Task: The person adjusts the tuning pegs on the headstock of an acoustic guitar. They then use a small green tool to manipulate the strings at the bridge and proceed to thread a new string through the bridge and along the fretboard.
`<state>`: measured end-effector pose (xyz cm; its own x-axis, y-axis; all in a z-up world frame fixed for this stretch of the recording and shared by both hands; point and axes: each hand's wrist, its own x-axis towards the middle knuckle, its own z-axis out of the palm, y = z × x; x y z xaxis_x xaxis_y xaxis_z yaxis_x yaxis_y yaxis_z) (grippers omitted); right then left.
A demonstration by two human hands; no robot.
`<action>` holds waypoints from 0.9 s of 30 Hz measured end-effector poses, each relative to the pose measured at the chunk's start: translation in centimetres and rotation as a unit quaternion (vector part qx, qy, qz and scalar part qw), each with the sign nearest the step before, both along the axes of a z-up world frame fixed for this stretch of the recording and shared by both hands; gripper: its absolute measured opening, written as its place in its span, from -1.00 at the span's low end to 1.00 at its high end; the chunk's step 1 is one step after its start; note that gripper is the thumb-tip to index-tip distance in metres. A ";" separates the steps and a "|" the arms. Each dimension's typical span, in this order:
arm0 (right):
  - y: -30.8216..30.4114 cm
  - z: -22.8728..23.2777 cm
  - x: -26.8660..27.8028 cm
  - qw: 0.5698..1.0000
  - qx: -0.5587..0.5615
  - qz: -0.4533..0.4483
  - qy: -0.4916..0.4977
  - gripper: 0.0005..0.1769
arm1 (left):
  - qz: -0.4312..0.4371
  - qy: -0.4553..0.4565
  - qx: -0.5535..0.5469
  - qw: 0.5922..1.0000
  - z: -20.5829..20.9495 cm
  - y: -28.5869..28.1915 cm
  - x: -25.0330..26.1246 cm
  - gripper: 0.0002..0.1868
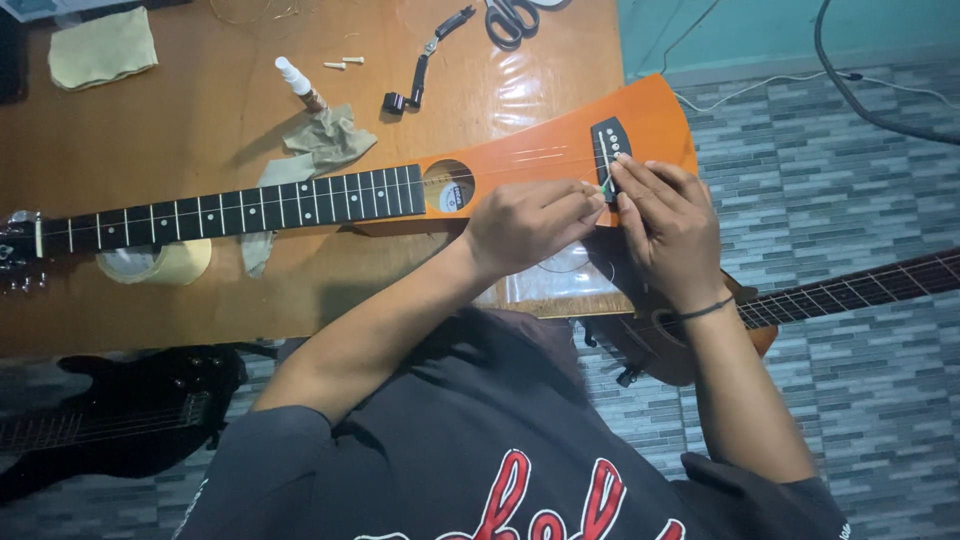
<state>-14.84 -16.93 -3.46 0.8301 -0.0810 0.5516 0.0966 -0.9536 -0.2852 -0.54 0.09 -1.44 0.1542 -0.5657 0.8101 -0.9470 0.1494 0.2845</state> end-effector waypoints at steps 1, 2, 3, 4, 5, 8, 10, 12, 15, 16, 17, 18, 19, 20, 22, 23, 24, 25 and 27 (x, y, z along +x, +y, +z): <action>0.1 0.0 0.0 1.000 0.000 0.000 0.001 -0.64 | 0.000 0.001 0.000 1.000 0.0 -0.1 0.0 -0.79; 0.1 0.1 0.0 1.000 -0.002 -0.001 -0.001 -0.64 | -0.003 0.001 -0.002 1.000 -0.1 -0.1 -0.1 -0.79; 0.3 0.1 0.0 1.000 -0.003 -0.001 -0.002 -0.64 | -0.004 0.001 -0.002 1.000 -0.1 0.0 -0.1 -0.79; 0.3 0.1 0.0 1.000 -0.002 0.000 -0.002 -0.64 | -0.003 0.002 -0.002 1.000 -0.1 0.0 -0.2 -0.79; 0.4 0.0 0.1 1.000 -0.013 -0.004 -0.010 -0.65 | -0.011 0.017 0.002 1.000 -0.2 0.1 -0.2 -0.78; 0.4 0.1 0.2 1.000 -0.019 -0.002 -0.019 -0.65 | -0.017 0.034 0.002 0.999 -0.2 0.1 0.0 -0.78; 0.4 0.4 0.2 1.000 -0.013 0.002 -0.018 -0.65 | -0.017 0.036 -0.002 0.999 -0.3 0.0 0.1 -0.78; 0.6 0.6 0.2 1.000 -0.014 0.000 -0.015 -0.65 | -0.022 0.047 0.003 0.999 -0.6 -0.1 0.1 -0.77; 0.8 0.8 0.2 1.000 -0.009 0.002 -0.014 -0.67 | -0.023 0.042 0.004 0.999 -0.1 0.0 -0.1 -0.76; 0.8 0.8 0.2 1.000 -0.008 0.003 -0.014 -0.67 | -0.022 0.041 0.005 0.999 -0.2 0.1 -0.1 -0.76; 0.8 0.7 0.2 1.000 -0.008 0.006 -0.013 -0.67 | -0.021 0.053 0.007 0.998 -0.4 0.2 -0.2 -0.76; 0.7 0.6 0.2 1.000 -0.009 0.008 -0.012 -0.66 | -0.019 0.064 0.009 0.998 -0.6 0.2 -0.2 -0.76; 0.8 0.7 0.2 1.000 -0.008 0.009 -0.012 -0.66 | -0.018 0.063 0.009 0.998 -0.5 0.2 -0.1 -0.76; 0.9 0.7 0.3 1.000 -0.014 0.001 -0.010 -0.67 | -0.019 0.065 0.006 0.998 -0.5 0.3 -0.1 -0.76; 1.0 0.6 0.2 1.000 -0.020 -0.006 -0.007 -0.67 | -0.020 0.067 0.003 0.998 -0.5 0.3 -0.2 -0.75; 1.0 0.6 0.2 1.000 -0.023 -0.010 -0.009 -0.67 | -0.018 0.063 0.000 0.998 -0.5 0.4 -0.3 -0.75; 1.0 0.5 0.3 0.999 -0.027 -0.013 -0.012 -0.67 | -0.016 0.059 -0.003 0.998 -0.5 0.4 -0.3 -0.76; 1.0 0.6 0.3 0.999 -0.027 -0.012 -0.012 -0.67 | -0.016 0.058 -0.003 0.998 -0.2 0.5 -0.4 -0.76; 1.1 0.7 0.3 1.000 -0.023 -0.012 -0.006 -0.67 | -0.012 0.046 -0.002 0.999 0.5 0.8 -0.3 -0.76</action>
<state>-14.56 -15.87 -2.72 0.8219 -0.0753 0.5646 0.0758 -0.9680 -0.2394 -0.88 0.86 -0.99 0.2151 -0.5661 0.7958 -0.9127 0.1733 0.3700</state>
